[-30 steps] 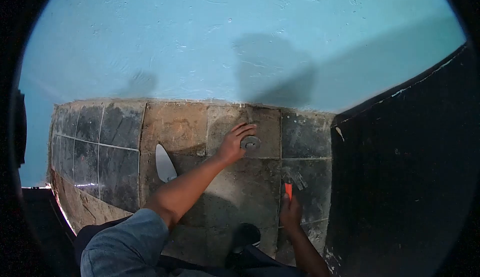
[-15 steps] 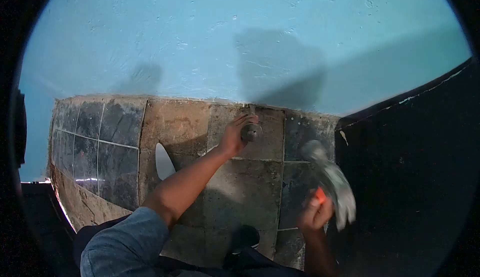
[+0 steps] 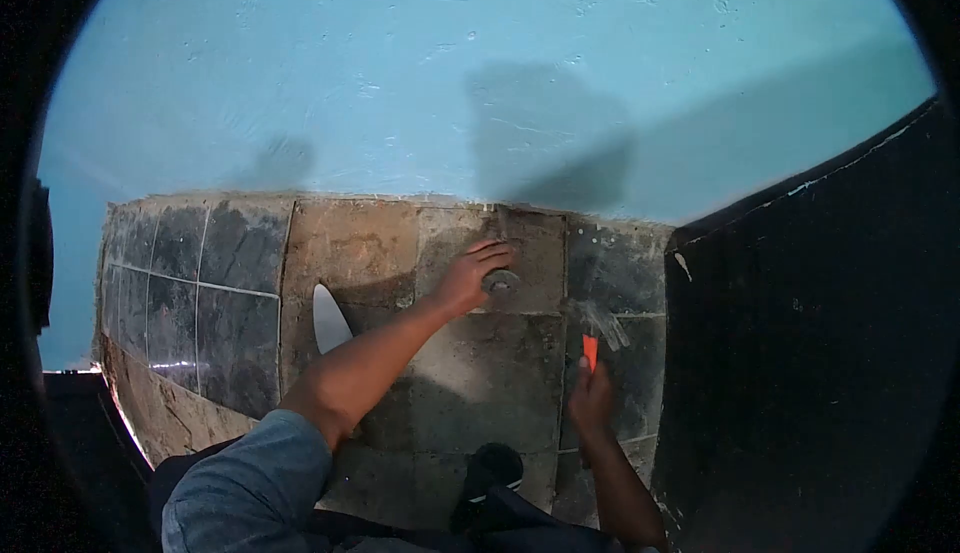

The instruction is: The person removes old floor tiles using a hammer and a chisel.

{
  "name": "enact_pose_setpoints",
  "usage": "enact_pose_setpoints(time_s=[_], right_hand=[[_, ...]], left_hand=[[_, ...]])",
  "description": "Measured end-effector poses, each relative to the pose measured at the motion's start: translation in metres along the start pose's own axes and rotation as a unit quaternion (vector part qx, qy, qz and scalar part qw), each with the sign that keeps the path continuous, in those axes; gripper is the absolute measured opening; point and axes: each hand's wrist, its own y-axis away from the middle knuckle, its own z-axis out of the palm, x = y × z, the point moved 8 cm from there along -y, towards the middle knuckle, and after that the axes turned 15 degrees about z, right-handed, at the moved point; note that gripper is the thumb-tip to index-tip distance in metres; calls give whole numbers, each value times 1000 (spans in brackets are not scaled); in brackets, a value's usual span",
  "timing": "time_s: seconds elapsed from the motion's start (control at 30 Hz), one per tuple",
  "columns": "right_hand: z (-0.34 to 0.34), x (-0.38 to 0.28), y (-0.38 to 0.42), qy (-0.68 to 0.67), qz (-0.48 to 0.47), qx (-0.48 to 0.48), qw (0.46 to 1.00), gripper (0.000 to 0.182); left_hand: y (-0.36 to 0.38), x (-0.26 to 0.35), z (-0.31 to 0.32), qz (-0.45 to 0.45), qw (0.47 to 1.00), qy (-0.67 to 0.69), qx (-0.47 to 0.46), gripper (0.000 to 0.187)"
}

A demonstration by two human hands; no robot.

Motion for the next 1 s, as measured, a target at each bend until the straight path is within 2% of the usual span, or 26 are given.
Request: enact_pose_setpoints(time_s=[0.1,0.2,0.3,0.4,0.47,0.5,0.53,0.6,0.7,0.77,0.83,0.93,0.97,1.0], right_hand=[[4,63,4,6,66,-26,997,44],[9,104,17,-149,285,-134,937,41],[8,122,12,-124,347,-166,915,37],[16,157,-17,-96,254,-132,954,39],[0,146,-35,77,165,-101,978,36],[-3,134,-38,161,117,-84,976,36],[-13,111,-36,181,74,-50,979,35],[-43,48,-29,216,-14,24,976,35],[-23,-30,-28,161,-71,-70,982,37],[9,-97,8,220,-115,-156,956,39],[78,-114,37,299,-240,-261,886,40],[175,-128,110,366,-278,-389,799,49],[212,-122,134,398,-275,-425,765,52],[230,-135,161,388,-260,-460,755,56]], left_hand=[[0,28,2,34,995,-37,-81,66],[1,68,0,94,975,-58,-191,64],[9,95,6,136,954,-28,-266,61],[36,120,4,183,927,5,-328,58],[67,134,-20,192,906,30,-377,57],[80,143,-44,145,894,55,-420,57],[97,147,-67,97,879,79,-460,57],[144,131,-94,78,888,92,-445,57],[204,115,-147,-46,872,33,-487,54],[242,100,-169,-110,869,35,-481,51],[275,93,-186,-166,871,37,-462,48],[357,62,-149,-115,895,170,-397,48],[363,66,-150,-140,899,161,-382,48],[363,76,-152,-163,904,153,-364,47]])
